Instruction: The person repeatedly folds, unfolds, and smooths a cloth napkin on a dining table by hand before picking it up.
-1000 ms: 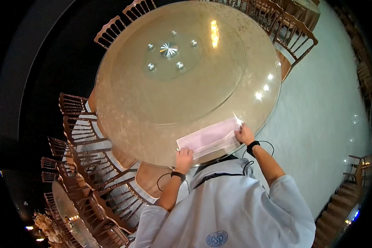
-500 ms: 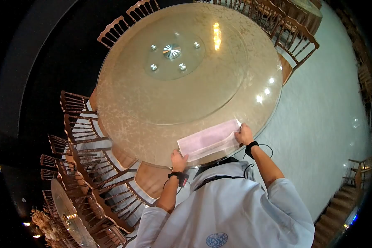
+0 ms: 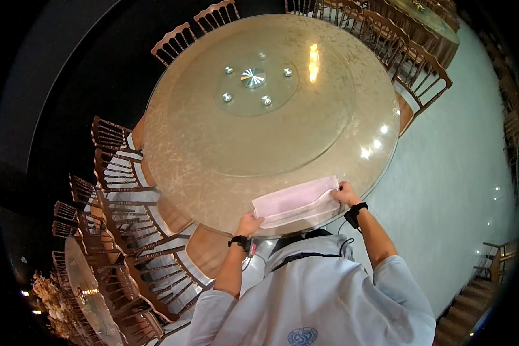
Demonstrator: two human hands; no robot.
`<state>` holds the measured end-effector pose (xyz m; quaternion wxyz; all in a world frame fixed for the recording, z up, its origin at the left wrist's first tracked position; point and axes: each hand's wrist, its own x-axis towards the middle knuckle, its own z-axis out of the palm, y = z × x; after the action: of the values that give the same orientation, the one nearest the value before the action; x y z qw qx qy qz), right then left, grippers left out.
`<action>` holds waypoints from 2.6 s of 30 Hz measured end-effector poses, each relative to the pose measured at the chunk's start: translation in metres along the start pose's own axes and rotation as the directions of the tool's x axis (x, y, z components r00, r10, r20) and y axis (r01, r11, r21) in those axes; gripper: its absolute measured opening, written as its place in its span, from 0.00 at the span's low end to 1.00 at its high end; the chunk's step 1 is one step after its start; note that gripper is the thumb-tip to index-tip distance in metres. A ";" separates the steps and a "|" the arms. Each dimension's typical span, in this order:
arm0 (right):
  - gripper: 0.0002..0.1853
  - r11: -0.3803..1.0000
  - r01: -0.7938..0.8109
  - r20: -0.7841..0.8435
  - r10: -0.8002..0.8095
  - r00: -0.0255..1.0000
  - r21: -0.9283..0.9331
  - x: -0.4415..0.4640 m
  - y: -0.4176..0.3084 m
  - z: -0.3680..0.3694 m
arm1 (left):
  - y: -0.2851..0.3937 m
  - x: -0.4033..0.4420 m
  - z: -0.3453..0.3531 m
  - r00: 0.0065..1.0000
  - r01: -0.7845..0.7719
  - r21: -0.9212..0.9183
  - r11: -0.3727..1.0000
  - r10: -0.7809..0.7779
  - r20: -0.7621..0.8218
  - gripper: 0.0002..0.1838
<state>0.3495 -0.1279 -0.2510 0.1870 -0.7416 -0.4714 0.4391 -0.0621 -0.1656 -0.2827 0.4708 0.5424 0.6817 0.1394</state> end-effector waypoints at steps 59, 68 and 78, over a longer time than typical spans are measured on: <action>0.24 0.987 0.115 0.022 -0.113 0.993 -0.111 0.031 0.034 -0.002 | 0.050 -0.026 0.007 0.986 -0.045 0.193 0.980 0.074 -0.150 0.21; 0.24 0.997 -0.024 0.089 0.017 0.996 0.076 0.024 0.020 -0.009 | 0.074 -0.012 0.013 0.970 0.142 0.156 0.978 -0.106 -0.217 0.17; 0.25 0.975 0.081 0.156 -0.115 0.981 0.206 0.025 0.022 -0.026 | 0.075 -0.004 -0.006 0.962 0.213 0.271 0.939 -0.153 -0.226 0.11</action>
<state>0.3871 -0.1134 -0.2632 0.2413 -0.6556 -0.4753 0.5349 -0.0211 -0.1396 -0.2249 0.3249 0.5230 0.7866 0.0468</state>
